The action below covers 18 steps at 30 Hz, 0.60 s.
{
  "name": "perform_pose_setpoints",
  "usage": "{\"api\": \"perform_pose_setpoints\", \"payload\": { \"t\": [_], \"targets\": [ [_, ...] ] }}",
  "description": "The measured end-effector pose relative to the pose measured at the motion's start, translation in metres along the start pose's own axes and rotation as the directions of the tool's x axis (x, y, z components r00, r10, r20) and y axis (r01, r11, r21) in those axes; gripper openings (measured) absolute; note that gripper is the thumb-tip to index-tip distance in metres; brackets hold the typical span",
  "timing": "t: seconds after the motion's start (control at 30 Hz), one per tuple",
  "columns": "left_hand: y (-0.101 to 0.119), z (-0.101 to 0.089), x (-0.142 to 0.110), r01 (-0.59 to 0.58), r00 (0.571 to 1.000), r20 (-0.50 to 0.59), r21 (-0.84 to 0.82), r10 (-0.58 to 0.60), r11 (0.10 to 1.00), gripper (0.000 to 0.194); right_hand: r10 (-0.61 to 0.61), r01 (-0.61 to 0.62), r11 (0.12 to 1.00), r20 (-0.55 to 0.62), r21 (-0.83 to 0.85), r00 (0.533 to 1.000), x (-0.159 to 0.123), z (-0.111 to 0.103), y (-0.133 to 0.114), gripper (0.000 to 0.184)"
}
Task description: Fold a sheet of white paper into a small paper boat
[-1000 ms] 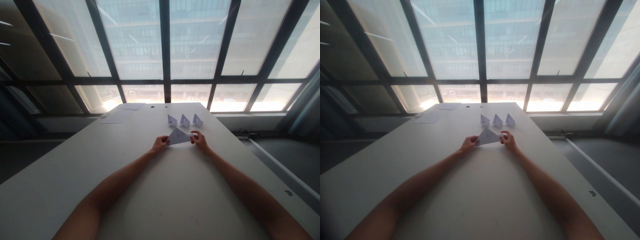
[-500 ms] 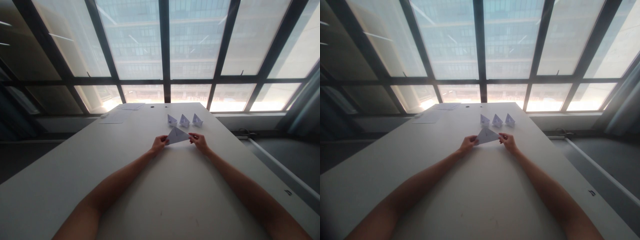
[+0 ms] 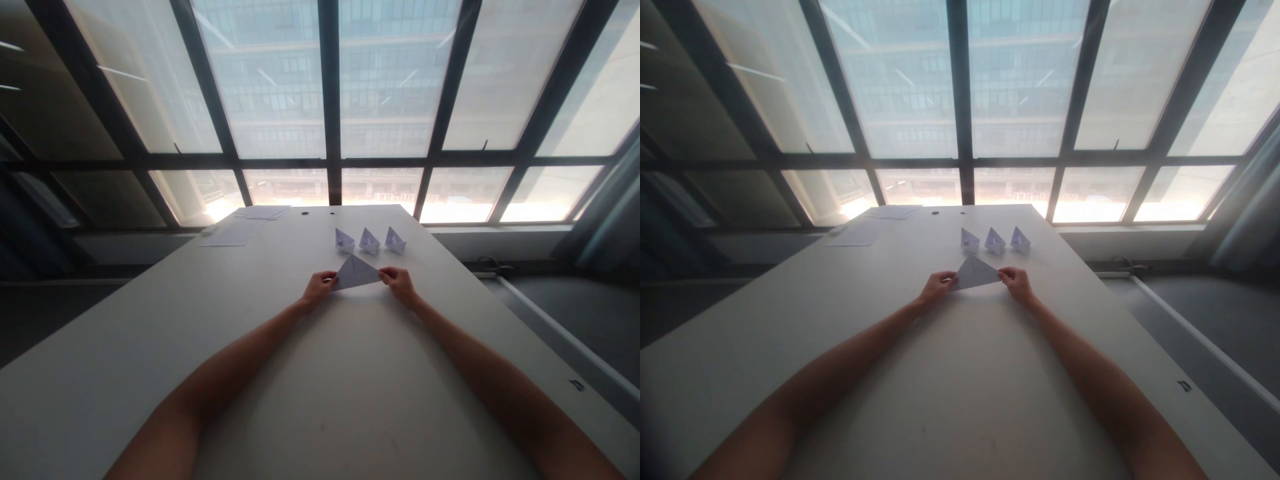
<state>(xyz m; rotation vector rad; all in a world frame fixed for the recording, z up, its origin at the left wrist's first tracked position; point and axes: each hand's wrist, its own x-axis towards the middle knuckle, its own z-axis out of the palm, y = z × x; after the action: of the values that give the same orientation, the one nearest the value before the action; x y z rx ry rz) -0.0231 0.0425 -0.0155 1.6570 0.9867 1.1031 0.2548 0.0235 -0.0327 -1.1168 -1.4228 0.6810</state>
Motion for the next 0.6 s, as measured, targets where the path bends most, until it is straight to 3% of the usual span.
{"api": "perform_pose_setpoints", "payload": {
  "t": [0.13,0.3,0.5,0.6],
  "targets": [
    [0.002,0.001,-0.002,0.001,0.999,0.037,0.088,-0.005,0.996,0.052,0.035,-0.033,0.999,-0.046,0.043,0.998,0.0,-0.001,-0.001,0.037],
    [0.007,0.006,-0.009,-0.086,0.981,0.183,0.142,0.059,0.986,0.062,0.037,-0.04,0.999,-0.093,-0.026,0.995,0.0,-0.002,0.001,0.035],
    [0.011,0.004,-0.011,-0.097,0.953,0.297,0.132,0.054,0.986,0.086,0.03,-0.042,0.994,-0.117,-0.101,0.993,0.0,-0.003,0.004,0.037],
    [0.009,0.006,-0.01,-0.136,0.949,0.31,0.254,0.053,0.958,0.071,0.025,-0.044,0.983,-0.108,-0.176,0.994,0.0,-0.003,0.005,0.035]
  ]
}}
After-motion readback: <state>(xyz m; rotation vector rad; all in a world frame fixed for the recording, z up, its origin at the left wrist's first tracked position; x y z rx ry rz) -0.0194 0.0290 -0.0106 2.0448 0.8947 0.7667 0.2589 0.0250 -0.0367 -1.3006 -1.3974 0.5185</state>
